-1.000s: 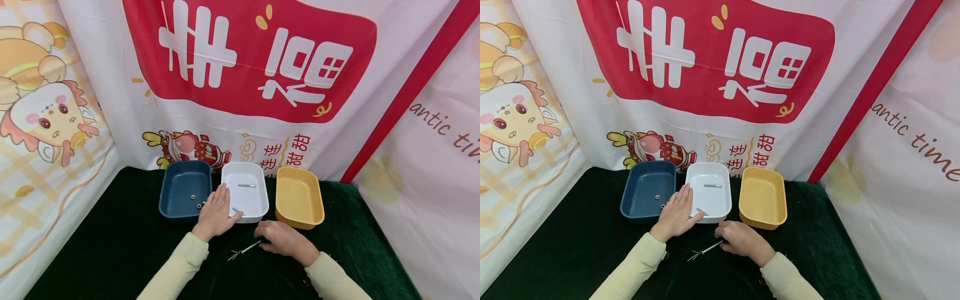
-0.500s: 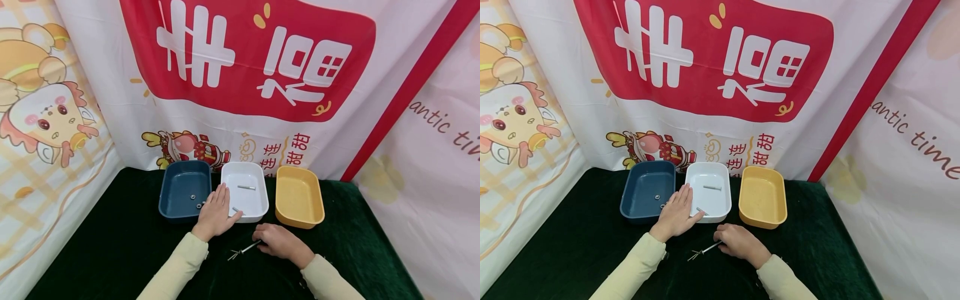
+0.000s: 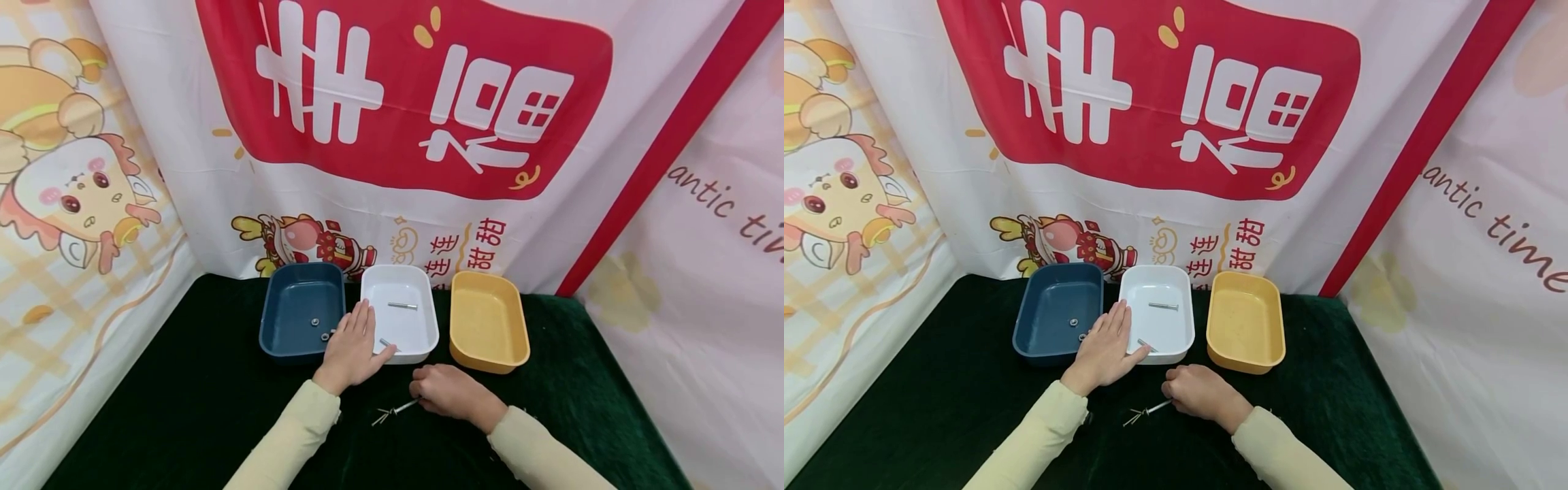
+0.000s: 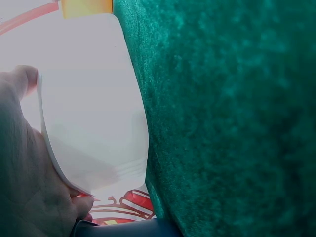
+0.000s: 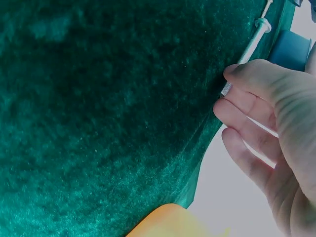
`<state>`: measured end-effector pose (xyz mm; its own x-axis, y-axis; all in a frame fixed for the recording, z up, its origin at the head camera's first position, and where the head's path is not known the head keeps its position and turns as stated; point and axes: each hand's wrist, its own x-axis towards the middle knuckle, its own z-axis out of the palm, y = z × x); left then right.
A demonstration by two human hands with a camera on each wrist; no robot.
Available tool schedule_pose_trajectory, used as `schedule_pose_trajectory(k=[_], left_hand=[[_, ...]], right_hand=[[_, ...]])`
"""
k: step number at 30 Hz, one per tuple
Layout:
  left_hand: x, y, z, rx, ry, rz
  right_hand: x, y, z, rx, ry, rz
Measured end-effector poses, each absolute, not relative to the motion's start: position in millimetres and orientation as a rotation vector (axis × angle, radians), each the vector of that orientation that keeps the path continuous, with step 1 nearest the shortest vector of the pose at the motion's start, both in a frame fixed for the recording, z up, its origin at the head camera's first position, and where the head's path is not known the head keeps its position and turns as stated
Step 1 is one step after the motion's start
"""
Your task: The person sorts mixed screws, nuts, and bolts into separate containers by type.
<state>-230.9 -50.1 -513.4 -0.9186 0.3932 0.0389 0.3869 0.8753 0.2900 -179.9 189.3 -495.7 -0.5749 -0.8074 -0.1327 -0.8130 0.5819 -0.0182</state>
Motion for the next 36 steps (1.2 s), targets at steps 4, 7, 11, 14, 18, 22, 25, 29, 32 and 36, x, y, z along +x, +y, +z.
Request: schedule_pose_trajectory(k=[4, 7, 11, 14, 18, 22, 25, 29, 32, 36], left_hand=[[-232.6, -49.6, -516.9, 0.619, 3.009, 0.435], [-233.7, -49.3, -519.2, 0.612, 3.002, 0.421], [-233.9, -49.2, -520.2, 0.609, 3.005, 0.417], [-233.5, -49.1, -519.5, 0.614, 3.006, 0.425], [-232.6, -49.4, -516.9, 0.613, 3.001, 0.418], [-232.7, -49.9, -516.2, 0.615, 3.003, 0.428], [-232.6, -49.9, -515.8, 0.615, 3.004, 0.441], [-231.4, -49.7, -514.4, 0.613, 3.002, 0.443], [-231.4, -50.0, -514.7, 0.613, 3.004, 0.431], [-231.7, -50.6, -515.5, 0.618, 3.009, 0.429]], right_hand=[[-180.4, 190.4, -497.0, -1.407, 2.674, 0.048], [-179.8, 191.6, -496.4, -1.408, 2.677, 0.064], [-177.7, 193.6, -492.5, -1.396, 2.688, 0.121], [-175.4, 195.5, -487.8, -1.387, 2.695, 0.148], [-172.9, 198.7, -482.0, -1.369, 2.695, 0.157], [-171.6, 202.3, -477.5, -1.352, 2.679, 0.146], [-170.1, 204.0, -473.6, -1.329, 2.666, 0.114], [-167.3, 205.3, -466.1, -1.310, 2.662, 0.069], [-166.1, 206.2, -458.9, -1.321, 2.672, 0.069], [-165.5, 208.2, -447.8, -1.350, 2.692, 0.084]])
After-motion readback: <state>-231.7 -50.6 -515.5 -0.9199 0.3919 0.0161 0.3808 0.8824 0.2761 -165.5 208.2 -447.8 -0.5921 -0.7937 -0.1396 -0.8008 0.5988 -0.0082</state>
